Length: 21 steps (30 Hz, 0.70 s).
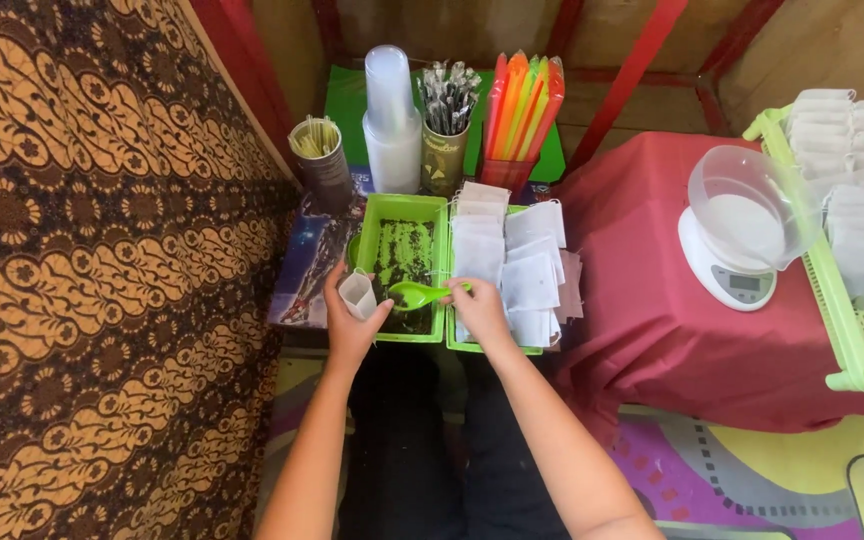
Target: The person scoops green tea leaves from a green tray using a green plastic spoon and pours them into white tea bags. The filled tea bags are then placed into a green plastic basket on the table.
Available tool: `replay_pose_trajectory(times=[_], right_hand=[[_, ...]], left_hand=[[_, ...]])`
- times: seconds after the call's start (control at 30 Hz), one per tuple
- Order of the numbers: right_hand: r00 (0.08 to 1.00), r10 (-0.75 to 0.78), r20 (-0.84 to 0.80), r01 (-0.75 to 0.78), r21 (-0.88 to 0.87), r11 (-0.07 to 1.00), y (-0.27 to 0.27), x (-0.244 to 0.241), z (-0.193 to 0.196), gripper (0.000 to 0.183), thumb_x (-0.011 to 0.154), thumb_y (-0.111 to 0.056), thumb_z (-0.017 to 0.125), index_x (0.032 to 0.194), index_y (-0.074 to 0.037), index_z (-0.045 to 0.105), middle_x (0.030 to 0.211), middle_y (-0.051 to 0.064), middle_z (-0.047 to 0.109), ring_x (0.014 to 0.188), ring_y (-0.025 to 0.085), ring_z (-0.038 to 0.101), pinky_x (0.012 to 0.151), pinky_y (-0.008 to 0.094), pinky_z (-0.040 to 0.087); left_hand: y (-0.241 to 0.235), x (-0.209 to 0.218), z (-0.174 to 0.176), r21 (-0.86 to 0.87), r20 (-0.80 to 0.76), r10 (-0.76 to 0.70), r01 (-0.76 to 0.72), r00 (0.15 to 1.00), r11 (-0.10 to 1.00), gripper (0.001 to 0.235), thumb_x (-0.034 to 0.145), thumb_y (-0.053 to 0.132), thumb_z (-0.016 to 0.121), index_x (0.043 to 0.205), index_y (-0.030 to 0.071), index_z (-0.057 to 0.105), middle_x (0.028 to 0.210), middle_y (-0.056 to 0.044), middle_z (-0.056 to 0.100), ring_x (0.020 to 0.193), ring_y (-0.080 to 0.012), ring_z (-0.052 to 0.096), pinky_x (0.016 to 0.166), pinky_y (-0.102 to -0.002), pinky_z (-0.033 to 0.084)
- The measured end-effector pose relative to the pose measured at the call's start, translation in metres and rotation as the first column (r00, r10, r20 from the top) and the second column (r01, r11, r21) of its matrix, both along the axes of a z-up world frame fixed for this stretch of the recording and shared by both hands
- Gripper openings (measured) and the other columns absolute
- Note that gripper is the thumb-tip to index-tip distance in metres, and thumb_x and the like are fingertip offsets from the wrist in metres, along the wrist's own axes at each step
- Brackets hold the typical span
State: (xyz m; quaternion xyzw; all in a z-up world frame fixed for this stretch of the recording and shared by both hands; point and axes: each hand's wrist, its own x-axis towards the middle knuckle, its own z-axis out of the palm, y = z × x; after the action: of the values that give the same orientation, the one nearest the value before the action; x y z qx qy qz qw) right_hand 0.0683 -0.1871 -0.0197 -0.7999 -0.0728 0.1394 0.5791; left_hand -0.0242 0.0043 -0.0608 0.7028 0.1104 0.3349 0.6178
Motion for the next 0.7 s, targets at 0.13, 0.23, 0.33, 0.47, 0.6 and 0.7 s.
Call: replay_pose_trajectory(times=[0.13,0.23,0.33,0.47,0.6,0.7], right_hand=[[0.995,-0.097,0.003,0.097,0.049,0.994,-0.005,0.022,-0.018,0.025,0.089,-0.025,0.062,0.102,-0.018,0.083,0.074,0.006,0.076,0.070,0.013,0.070,0.069,0.027,0.054],[0.993,-0.120,0.000,0.118,0.154,0.981,-0.008,0.021,-0.008,0.029,0.088,-0.019,0.059,0.104,-0.008,0.081,0.072,0.013,0.076,0.066,0.013,0.065,0.066,0.024,0.053],[0.986,-0.137,0.093,0.123,0.143,0.982,-0.008,0.013,0.011,0.022,0.090,-0.018,0.064,0.100,-0.012,0.083,0.063,0.009,0.071,0.061,0.010,0.060,0.061,0.024,0.052],[0.983,-0.163,0.085,0.144,0.199,0.969,-0.010,0.018,0.005,0.022,0.090,-0.017,0.063,0.098,-0.012,0.083,0.066,0.011,0.074,0.062,0.010,0.062,0.062,0.023,0.053],[0.981,-0.149,0.124,0.118,0.225,0.967,-0.016,0.002,0.039,0.022,0.092,-0.016,0.061,0.100,-0.012,0.081,0.069,0.010,0.075,0.064,0.008,0.061,0.062,0.021,0.051],[0.976,-0.139,0.168,0.097,0.240,0.966,-0.018,-0.011,0.067,0.021,0.095,-0.015,0.060,0.099,-0.012,0.081,0.069,0.009,0.076,0.065,0.008,0.060,0.064,0.021,0.051]], left_hand=[[0.001,-0.002,0.008,0.002,0.020,-0.014,0.014,1.000,1.000,0.097,0.073,-0.003,0.087,0.151,0.002,0.029,0.125,-0.025,0.065,0.122,-0.0376,0.063,0.111,-0.058,0.041],[0.001,0.003,0.000,0.033,0.034,-0.020,0.019,0.999,0.999,0.099,0.071,-0.006,0.086,0.152,0.001,0.028,0.125,-0.023,0.065,0.122,-0.0376,0.062,0.108,-0.055,0.044],[0.000,0.010,-0.010,0.076,0.006,-0.011,0.010,1.000,0.997,0.107,0.067,-0.006,0.089,0.153,0.004,0.027,0.125,-0.019,0.066,0.121,-0.0330,0.063,0.108,-0.051,0.045],[-0.003,0.006,-0.005,0.088,-0.103,0.005,0.004,0.995,0.996,0.109,0.063,-0.003,0.090,0.153,0.003,0.029,0.125,-0.020,0.064,0.121,-0.0367,0.063,0.107,-0.053,0.046],[-0.009,0.007,0.009,0.074,-0.343,-0.022,0.050,0.939,0.996,0.114,0.065,0.008,0.092,0.157,0.013,0.026,0.138,-0.020,0.057,0.133,-0.0427,0.053,0.114,-0.058,0.040],[-0.013,0.003,0.038,0.066,-0.386,-0.086,0.121,0.919,0.990,0.113,0.065,0.008,0.092,0.157,0.012,0.028,0.140,-0.020,0.055,0.136,-0.0437,0.050,0.116,-0.060,0.037]])
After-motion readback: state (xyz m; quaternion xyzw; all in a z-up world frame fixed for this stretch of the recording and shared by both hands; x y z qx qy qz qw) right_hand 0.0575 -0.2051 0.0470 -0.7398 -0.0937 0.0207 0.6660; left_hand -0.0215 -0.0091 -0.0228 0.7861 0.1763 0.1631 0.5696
